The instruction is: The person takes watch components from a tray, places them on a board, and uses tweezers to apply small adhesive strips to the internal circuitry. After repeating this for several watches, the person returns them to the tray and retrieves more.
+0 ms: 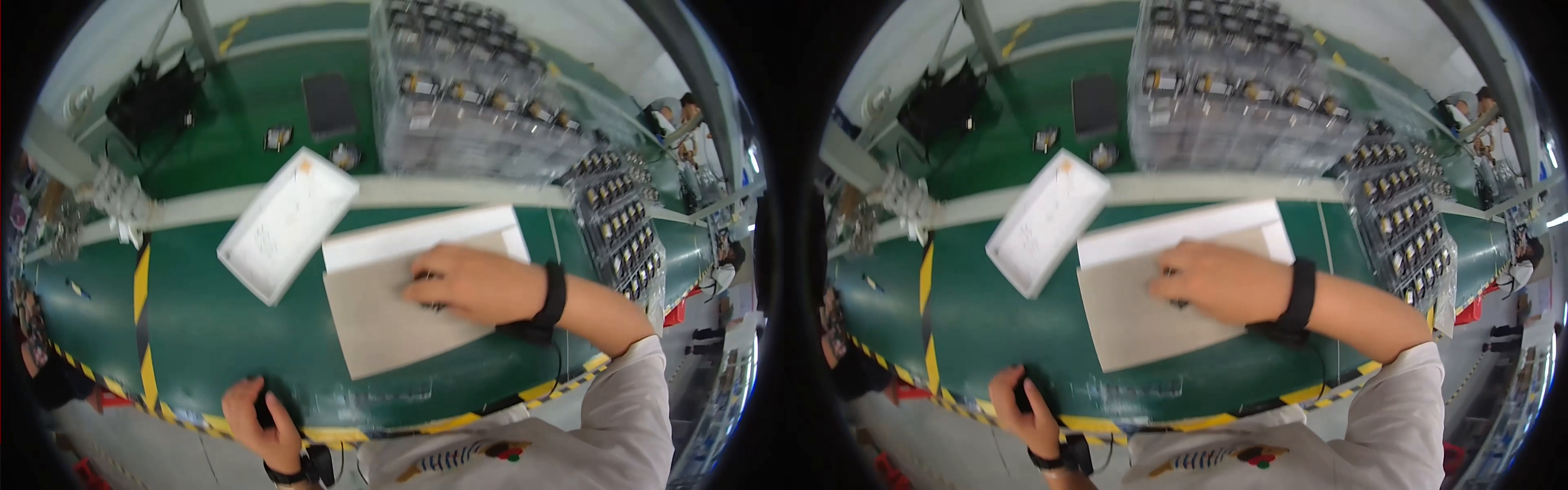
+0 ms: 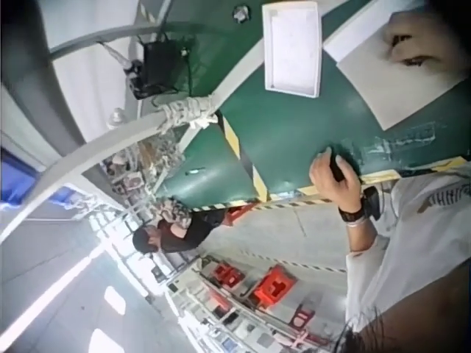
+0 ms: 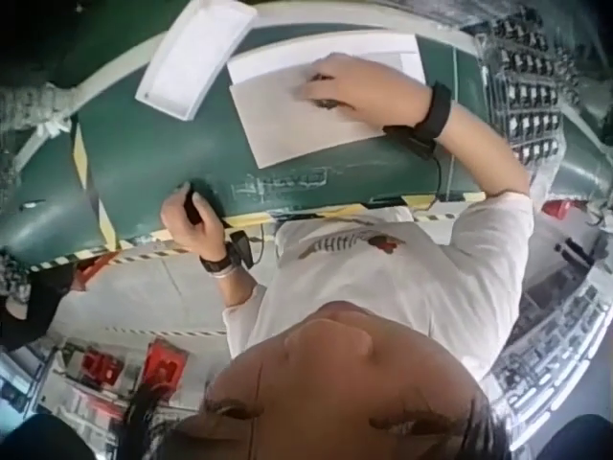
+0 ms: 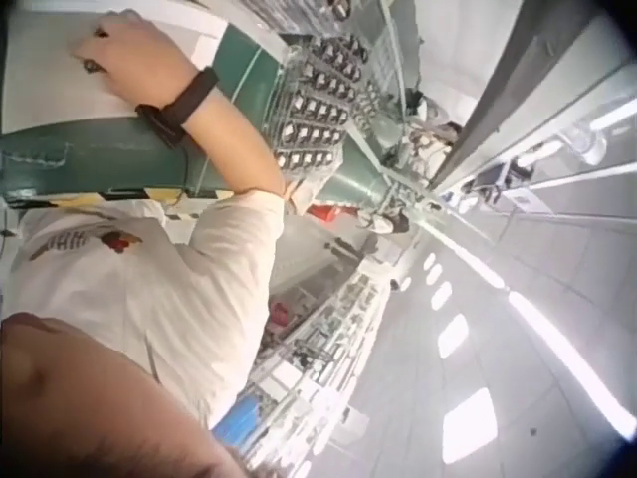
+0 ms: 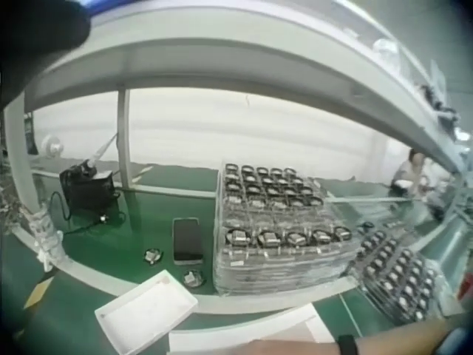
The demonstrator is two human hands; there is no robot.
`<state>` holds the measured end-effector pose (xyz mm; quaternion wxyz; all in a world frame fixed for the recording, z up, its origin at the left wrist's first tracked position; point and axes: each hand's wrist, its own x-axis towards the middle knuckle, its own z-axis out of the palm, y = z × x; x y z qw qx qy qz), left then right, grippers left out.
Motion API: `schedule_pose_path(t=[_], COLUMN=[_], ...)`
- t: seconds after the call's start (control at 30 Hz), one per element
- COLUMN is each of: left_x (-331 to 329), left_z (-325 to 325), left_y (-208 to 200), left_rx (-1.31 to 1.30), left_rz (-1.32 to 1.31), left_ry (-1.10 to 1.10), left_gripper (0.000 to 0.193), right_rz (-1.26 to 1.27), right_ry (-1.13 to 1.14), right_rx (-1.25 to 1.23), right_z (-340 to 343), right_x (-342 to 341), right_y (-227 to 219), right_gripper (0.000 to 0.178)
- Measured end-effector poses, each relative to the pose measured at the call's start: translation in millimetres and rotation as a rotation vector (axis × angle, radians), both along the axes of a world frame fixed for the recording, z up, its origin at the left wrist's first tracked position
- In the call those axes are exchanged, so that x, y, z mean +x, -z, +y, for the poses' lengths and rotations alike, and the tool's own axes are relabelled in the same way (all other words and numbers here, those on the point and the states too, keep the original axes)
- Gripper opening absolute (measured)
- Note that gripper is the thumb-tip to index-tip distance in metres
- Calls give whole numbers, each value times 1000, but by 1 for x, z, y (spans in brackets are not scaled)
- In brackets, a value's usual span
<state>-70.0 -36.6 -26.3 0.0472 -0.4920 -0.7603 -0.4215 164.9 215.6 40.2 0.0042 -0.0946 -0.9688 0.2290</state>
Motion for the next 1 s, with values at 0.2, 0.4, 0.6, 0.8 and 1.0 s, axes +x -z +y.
schedule_pose_path(t=[0.2,0.4,0.6,0.8,1.0], left_x=[-13,-16,-19,-22,-21], left_z=[-10,-10,-5,-7,-6], left_y=[-26,-21,-19,-20,-20], left_rx=[-66,-41,-20,-36,-36], left_rz=[142,120,96,95,101], left_ry=[6,-140,-139,-145,-148], left_gripper=[10,12,12,11,11], right_rz=[-49,352,86,45,22], right_ry=[143,641,965,988,1024], right_rx=[-201,-16,132,30,4], right_z=[13,119,211,215,218], right_x=[-5,-45,-90,-63,-38], right_y=[-37,-127,-118,-126,-111], right_gripper=[36,45,54,60,79])
